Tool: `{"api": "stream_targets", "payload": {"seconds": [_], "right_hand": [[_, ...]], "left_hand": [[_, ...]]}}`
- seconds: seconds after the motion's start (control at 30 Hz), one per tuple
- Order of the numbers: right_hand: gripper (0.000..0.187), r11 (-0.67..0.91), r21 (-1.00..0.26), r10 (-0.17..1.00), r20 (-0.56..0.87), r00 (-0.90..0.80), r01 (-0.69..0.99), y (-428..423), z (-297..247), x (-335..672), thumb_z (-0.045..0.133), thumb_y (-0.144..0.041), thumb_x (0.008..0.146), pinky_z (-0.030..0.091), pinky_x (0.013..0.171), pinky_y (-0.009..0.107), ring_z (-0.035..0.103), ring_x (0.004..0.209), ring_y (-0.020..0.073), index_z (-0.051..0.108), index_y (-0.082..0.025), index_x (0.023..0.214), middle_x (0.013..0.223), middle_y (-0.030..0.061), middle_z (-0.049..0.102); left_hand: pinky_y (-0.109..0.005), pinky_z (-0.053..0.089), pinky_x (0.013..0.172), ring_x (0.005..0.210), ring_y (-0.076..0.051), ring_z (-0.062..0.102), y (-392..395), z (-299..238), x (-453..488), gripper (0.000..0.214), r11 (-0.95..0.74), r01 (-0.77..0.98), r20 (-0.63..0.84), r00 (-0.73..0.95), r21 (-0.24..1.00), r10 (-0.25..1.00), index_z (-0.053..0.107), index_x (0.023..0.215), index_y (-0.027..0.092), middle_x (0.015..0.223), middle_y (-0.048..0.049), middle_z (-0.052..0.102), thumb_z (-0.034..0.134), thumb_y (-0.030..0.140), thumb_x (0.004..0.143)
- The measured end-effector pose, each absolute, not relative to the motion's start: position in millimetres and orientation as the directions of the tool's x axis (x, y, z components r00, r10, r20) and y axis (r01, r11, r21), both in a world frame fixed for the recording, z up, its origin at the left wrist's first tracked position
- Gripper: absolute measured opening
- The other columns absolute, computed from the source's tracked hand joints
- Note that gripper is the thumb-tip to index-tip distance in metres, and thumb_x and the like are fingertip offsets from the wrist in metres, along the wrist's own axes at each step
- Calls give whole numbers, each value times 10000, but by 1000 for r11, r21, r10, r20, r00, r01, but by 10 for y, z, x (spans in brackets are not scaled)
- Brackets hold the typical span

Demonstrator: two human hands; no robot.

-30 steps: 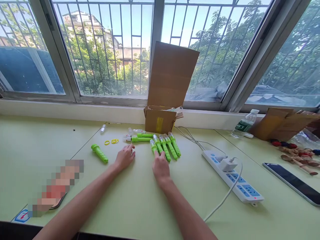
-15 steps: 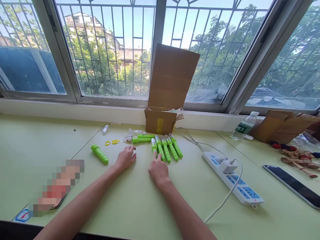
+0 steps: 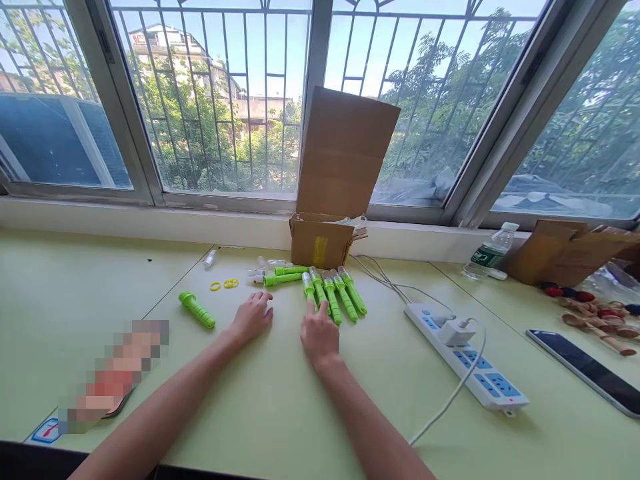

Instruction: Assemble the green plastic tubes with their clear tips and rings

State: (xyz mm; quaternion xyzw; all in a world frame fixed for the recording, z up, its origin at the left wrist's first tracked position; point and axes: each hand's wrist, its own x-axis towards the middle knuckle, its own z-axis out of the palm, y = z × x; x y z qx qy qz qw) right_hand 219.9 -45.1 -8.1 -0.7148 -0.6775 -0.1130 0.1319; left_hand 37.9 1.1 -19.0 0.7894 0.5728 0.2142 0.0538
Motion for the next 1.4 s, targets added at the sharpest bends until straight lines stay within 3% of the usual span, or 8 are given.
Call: {"api": "stream_targets", "payload": {"seconds": [0.13,0.33,0.57,0.9,1.03,1.13,1.27,1.4], "right_hand": [[278,107,-32,944,318,-91,994,-516,-29,2148,355,-273,923,386,616,256,601,802,176,569,-181,1074,1021,109,560],[265,320,-32,932,189,-309,947,-572,-80,2076,350,-304,931,319,589,248,587,748,144,593,-198,919,894,49,613],[267,339,-61,931,169,-325,939,-564,-76,2121,348,-300,930,300,596,251,578,753,139,600,-212,955,923,41,622],[284,339,-110,937,123,-326,934,-592,-15,2113,353,-311,932,324,643,255,582,790,144,612,-214,995,967,46,623],[283,343,-116,936,129,-328,932,-587,-28,2119,355,-304,928,325,643,251,578,788,144,614,-217,1003,958,46,623],[283,342,-117,936,129,-328,932,-586,-33,2123,354,-306,927,321,635,250,579,784,143,612,-221,1009,961,45,623],[285,350,-113,932,143,-334,930,-595,-27,2122,351,-309,927,322,638,249,580,777,141,612,-225,1001,945,39,624],[283,355,-111,929,155,-336,928,-603,-36,2126,350,-306,926,324,645,249,578,782,139,613,-224,989,931,38,624]], "left_hand": [[-290,423,790,1027,-198,546,39,-156,335,243,-304,852,287,191,426,939,535,1086,208,1107,-80,601,456,225,857],[-278,415,697,850,-190,614,178,11,202,156,-123,854,280,-28,506,960,632,873,216,933,-59,677,481,249,856],[-279,406,639,793,-209,624,363,133,-4,211,-40,860,294,-130,509,947,655,771,203,830,-66,693,517,352,827],[-299,420,638,820,-241,622,661,223,-487,325,164,874,242,-300,457,923,668,793,204,852,-90,686,509,487,798],[-304,426,661,827,-238,612,723,211,-503,358,141,896,241,-260,421,935,654,797,200,853,-87,673,451,493,833],[-302,434,714,893,-229,590,748,151,-386,328,21,921,280,-140,389,950,638,880,208,942,-79,651,437,466,849],[-327,406,870,1073,-249,498,769,42,-135,317,-192,941,384,74,279,920,613,1016,210,1098,-103,569,494,434,827],[-402,359,935,1178,-301,404,781,-26,84,452,-203,955,378,110,216,919,543,1182,218,1251,-141,467,560,436,786]]}}
